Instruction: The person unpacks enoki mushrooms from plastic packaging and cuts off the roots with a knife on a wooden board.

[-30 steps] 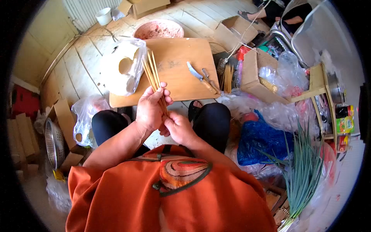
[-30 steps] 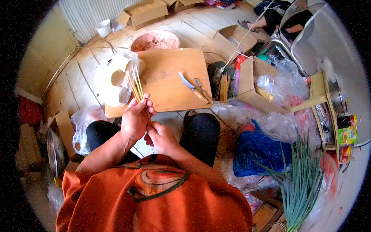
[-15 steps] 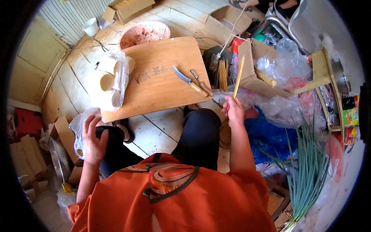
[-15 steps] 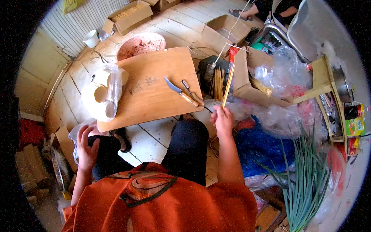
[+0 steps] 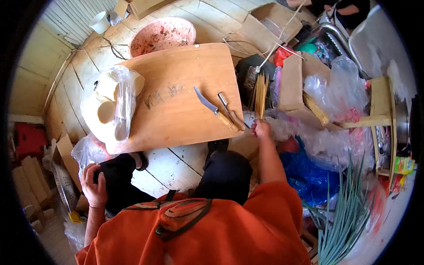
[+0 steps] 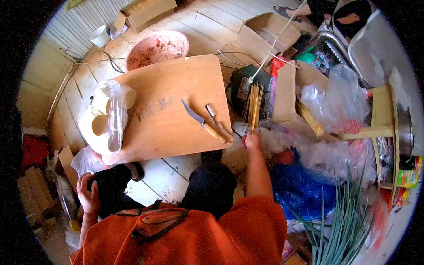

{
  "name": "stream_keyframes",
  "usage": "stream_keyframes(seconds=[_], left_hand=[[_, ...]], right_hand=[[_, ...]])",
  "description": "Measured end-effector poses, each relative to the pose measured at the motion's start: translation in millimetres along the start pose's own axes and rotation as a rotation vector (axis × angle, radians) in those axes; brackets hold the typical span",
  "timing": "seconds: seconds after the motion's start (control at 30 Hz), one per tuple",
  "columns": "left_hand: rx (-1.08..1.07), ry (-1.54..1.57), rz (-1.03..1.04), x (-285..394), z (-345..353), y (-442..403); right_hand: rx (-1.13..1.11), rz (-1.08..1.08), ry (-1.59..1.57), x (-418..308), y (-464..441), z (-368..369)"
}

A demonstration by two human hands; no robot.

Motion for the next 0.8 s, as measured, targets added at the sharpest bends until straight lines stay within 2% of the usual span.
stream_keyframes(seconds=[0.1,0.27,0.3,0.37,0.4,0.5,0.57,0.63,0.67,0.7,0.77,0.8], left_hand=[[-0.042,0.014,-0.043,10.5,-2.1,-5.2],[-0.052,-0.028,-0.070,17.5,-0.6,-13.0],[-0.050,-0.037,-0.085,19.1,-0.3,-14.7],[-0.052,-0.021,-0.093,21.6,-0.3,-16.0],[-0.047,-0.022,-0.105,21.0,0.5,-16.1],[-0.053,-0.012,-0.087,21.6,-0.4,-18.1],[-0.031,-0.002,-0.065,21.0,-0.2,-17.3],[-0.028,-0.002,-0.052,20.7,-0.8,-16.3],[-0.025,0.008,-0.039,20.0,-0.9,-15.5],[-0.020,0.011,-0.030,18.7,-1.2,-13.9],[-0.013,0.021,-0.007,17.0,-1.6,-10.4],[-0.012,0.017,0.016,16.6,-1.3,-9.3]], right_hand=[[0.091,0.056,0.052,-6.0,-36.3,4.8],[0.113,0.039,0.063,-22.2,-84.4,-1.4],[0.196,-0.129,0.510,-26.4,-90.5,-2.2],[0.264,-0.311,0.960,-26.8,-93.5,0.1],[0.191,-0.288,0.924,-52.0,-69.9,11.6],[0.112,-0.505,0.943,-65.9,-28.4,28.2],[0.049,-0.679,0.503,-66.9,2.4,41.8],[0.020,-0.664,0.513,-112.8,68.7,64.3],[-0.032,-0.717,0.443,-96.5,69.0,64.8],[-0.062,-0.919,0.577,-108.9,89.3,70.9],[-0.172,-1.043,0.648,-127.4,121.0,83.4],[-0.158,-1.096,0.703,-129.4,129.9,87.3]])
Point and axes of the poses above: each hand's wrist, its own y-axis away from the middle knuckle, its own z-axis out of the palm, x = y × z, the point moved 2 cm from there along -y, towards the middle knuckle, and after that the axes turned 12 degrees about -z, right-handed, at the moved point
